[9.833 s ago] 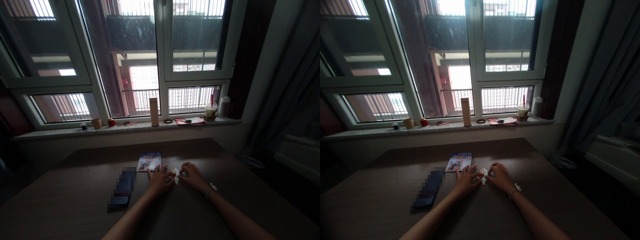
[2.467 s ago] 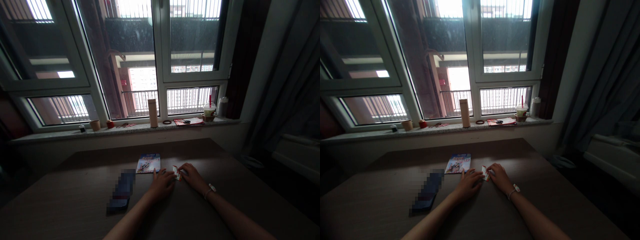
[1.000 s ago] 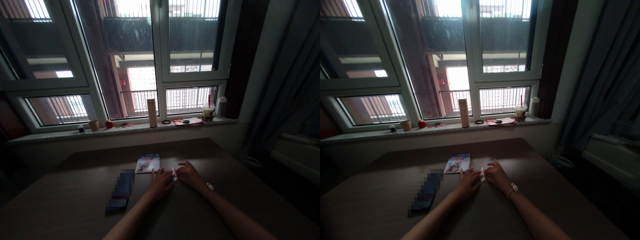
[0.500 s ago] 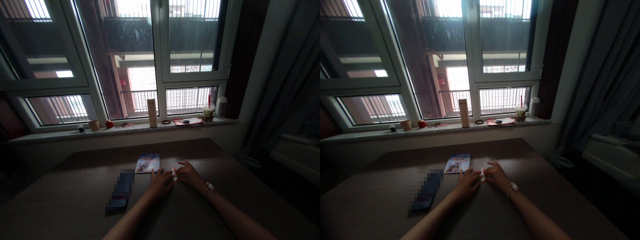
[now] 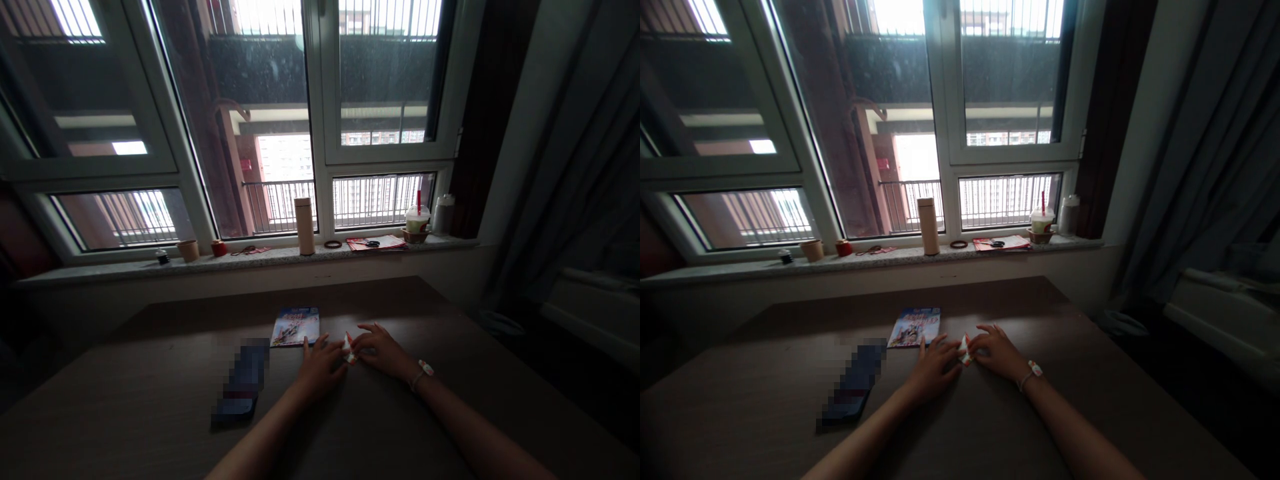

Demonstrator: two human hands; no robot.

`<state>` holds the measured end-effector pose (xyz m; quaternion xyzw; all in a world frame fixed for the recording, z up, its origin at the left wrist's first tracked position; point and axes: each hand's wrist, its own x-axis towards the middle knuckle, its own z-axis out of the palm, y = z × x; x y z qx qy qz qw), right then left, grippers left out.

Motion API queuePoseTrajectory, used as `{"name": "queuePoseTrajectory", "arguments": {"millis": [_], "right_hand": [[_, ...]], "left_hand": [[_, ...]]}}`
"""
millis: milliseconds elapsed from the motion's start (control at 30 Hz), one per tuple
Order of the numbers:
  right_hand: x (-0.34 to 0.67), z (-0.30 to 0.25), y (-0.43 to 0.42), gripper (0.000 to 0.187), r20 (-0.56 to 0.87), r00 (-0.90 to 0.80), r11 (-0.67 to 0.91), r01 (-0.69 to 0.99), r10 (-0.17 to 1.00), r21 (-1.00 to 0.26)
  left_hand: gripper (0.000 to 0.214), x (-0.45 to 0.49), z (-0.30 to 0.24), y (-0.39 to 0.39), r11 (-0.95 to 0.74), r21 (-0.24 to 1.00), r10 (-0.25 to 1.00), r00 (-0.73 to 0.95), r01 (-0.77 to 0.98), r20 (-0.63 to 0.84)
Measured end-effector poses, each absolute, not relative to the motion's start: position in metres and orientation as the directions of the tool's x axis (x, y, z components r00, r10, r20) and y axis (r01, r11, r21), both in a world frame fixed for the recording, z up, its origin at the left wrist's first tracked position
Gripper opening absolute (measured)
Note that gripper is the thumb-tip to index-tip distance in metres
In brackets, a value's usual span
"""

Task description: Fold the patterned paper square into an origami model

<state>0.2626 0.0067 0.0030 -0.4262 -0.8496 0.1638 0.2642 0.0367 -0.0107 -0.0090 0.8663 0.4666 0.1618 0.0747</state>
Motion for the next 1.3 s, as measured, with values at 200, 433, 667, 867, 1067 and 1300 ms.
{"name": "queuePoseTrajectory", "arguments": {"millis": [200, 433, 667, 867, 1067, 1300], "right_hand": [[0.263, 0.003, 0.006, 0.019, 0.301, -0.495, 0.574, 0.624, 0.815, -0.530], [0.264, 0.005, 0.003, 0.018, 0.315, -0.506, 0.592, 0.621, 0.803, -0.514], [0.263, 0.007, -0.001, 0.027, 0.311, -0.552, 0.630, 0.617, 0.774, -0.471], [0.261, 0.007, -0.002, 0.026, 0.320, -0.566, 0.647, 0.613, 0.760, -0.453], [0.260, 0.009, -0.003, 0.026, 0.306, -0.561, 0.638, 0.637, 0.769, -0.434], [0.260, 0.007, -0.002, 0.029, 0.288, -0.563, 0.629, 0.642, 0.775, -0.438]], "left_hand": [[0.029, 0.039, -0.003, -0.015, -0.561, 0.282, 0.821, 0.481, 0.778, 0.306], [0.022, 0.039, -0.003, -0.014, -0.538, 0.283, 0.836, 0.459, 0.794, 0.302], [0.019, 0.035, 0.001, -0.010, -0.512, 0.254, 0.844, 0.424, 0.821, 0.330], [0.020, 0.036, 0.001, -0.010, -0.532, 0.289, 0.838, 0.445, 0.796, 0.316], [0.022, 0.034, -0.001, -0.008, -0.541, 0.302, 0.833, 0.451, 0.785, 0.320], [0.023, 0.033, 0.003, -0.010, -0.536, 0.281, 0.836, 0.456, 0.796, 0.304]]}}
